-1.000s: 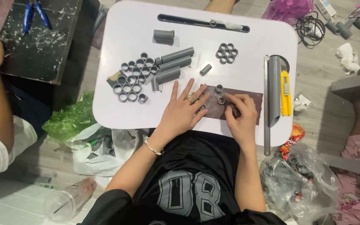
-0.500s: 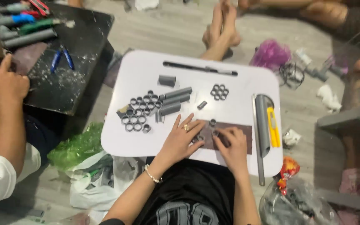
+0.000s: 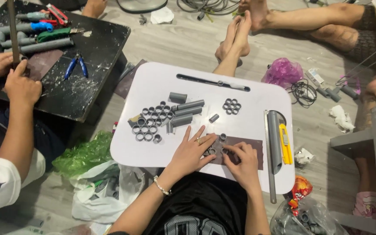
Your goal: Organizing and arranging small PVC pipe rings on a portable tray.
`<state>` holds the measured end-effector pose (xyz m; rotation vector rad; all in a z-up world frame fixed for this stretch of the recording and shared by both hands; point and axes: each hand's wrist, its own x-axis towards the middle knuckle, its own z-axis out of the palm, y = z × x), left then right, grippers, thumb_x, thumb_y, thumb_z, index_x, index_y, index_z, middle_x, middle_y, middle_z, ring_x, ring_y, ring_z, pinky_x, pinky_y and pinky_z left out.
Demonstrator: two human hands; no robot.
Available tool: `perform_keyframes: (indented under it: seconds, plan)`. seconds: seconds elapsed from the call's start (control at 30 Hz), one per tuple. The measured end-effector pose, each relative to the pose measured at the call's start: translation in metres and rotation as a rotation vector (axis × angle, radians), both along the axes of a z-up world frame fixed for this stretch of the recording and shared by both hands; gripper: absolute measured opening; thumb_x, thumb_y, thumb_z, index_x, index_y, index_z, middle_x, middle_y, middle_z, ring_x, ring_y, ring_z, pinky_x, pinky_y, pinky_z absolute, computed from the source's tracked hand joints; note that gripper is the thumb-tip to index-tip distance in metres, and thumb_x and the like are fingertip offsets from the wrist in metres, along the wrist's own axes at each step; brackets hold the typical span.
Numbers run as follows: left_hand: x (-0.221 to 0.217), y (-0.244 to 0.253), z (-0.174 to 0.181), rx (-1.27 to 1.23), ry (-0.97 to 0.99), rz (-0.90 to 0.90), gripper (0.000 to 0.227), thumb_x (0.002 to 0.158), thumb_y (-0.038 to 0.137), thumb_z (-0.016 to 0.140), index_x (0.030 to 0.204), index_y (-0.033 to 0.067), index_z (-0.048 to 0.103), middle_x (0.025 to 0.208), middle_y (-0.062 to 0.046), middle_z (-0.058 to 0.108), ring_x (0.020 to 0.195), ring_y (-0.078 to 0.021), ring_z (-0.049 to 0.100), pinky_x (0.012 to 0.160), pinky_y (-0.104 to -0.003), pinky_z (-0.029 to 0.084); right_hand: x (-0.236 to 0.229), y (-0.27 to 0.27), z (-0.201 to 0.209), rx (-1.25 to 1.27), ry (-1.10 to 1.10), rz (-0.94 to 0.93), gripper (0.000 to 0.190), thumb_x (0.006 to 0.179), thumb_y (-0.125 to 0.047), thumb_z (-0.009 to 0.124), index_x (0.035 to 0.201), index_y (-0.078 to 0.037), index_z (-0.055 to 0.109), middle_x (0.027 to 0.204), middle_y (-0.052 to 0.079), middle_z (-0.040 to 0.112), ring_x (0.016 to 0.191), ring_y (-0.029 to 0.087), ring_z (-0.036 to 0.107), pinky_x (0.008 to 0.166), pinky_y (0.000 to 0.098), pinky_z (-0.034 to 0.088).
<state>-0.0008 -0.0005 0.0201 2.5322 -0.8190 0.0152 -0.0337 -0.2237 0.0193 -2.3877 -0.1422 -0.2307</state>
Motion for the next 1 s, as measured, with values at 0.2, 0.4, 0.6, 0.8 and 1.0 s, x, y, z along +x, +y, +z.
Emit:
perform_keyframes:
  seconds: [0.2,0.4,0.6,0.8,1.0]
  plan:
    - [0.002,0.0,-0.015,-0.038,-0.021,-0.003,0.065,0.101,0.051,0.062,0.155,0.0156,0.053,0.154,-0.007,0.059,0.155,-0.0356,0.037,0.126,-0.069,0.015,0.002,0.001,-0.009,-0.067,-0.035,0.023,0.016,0.093,-0.032,0.081,0.108,-0.025,0.082,0.089,-0.003,0.061,0.082,0.018,0.056,0.083,0.0345,0.038]
    - [0.001,-0.001,-0.014,-0.053,-0.052,0.004,0.063,0.101,0.05,0.064,0.152,0.0129,0.057,0.153,-0.007,0.061,0.154,-0.0365,0.04,0.126,-0.07,0.016,-0.001,-0.004,-0.009,0.015,-0.031,-0.004,0.016,0.097,-0.023,0.08,0.112,-0.015,0.08,0.092,0.002,0.057,0.083,0.021,0.054,0.083,0.0337,0.037]
    - [0.002,0.0,-0.004,-0.039,-0.004,-0.007,0.063,0.103,0.05,0.063,0.153,0.0134,0.056,0.156,-0.007,0.058,0.156,-0.0329,0.036,0.127,-0.067,0.013,-0.002,0.001,0.003,0.011,-0.047,0.04,0.018,0.095,-0.026,0.083,0.111,-0.019,0.081,0.091,0.0,0.054,0.082,0.018,0.053,0.087,0.033,0.037]
    - [0.002,-0.001,-0.003,-0.026,0.01,0.0,0.063,0.103,0.051,0.063,0.153,0.0135,0.056,0.157,-0.007,0.058,0.157,-0.0318,0.035,0.128,-0.067,0.012,0.001,0.006,0.008,-0.051,-0.058,0.029,0.015,0.098,-0.023,0.083,0.112,-0.017,0.082,0.091,0.001,0.054,0.083,0.019,0.054,0.087,0.0341,0.037]
    - [0.002,0.0,-0.003,-0.042,0.01,-0.004,0.063,0.103,0.05,0.064,0.154,0.0132,0.055,0.157,-0.007,0.058,0.157,-0.0327,0.033,0.128,-0.068,0.012,-0.001,0.0,0.004,0.045,-0.014,0.02,0.023,0.096,-0.016,0.082,0.119,-0.014,0.08,0.09,0.003,0.061,0.084,0.018,0.059,0.088,0.0327,0.037]
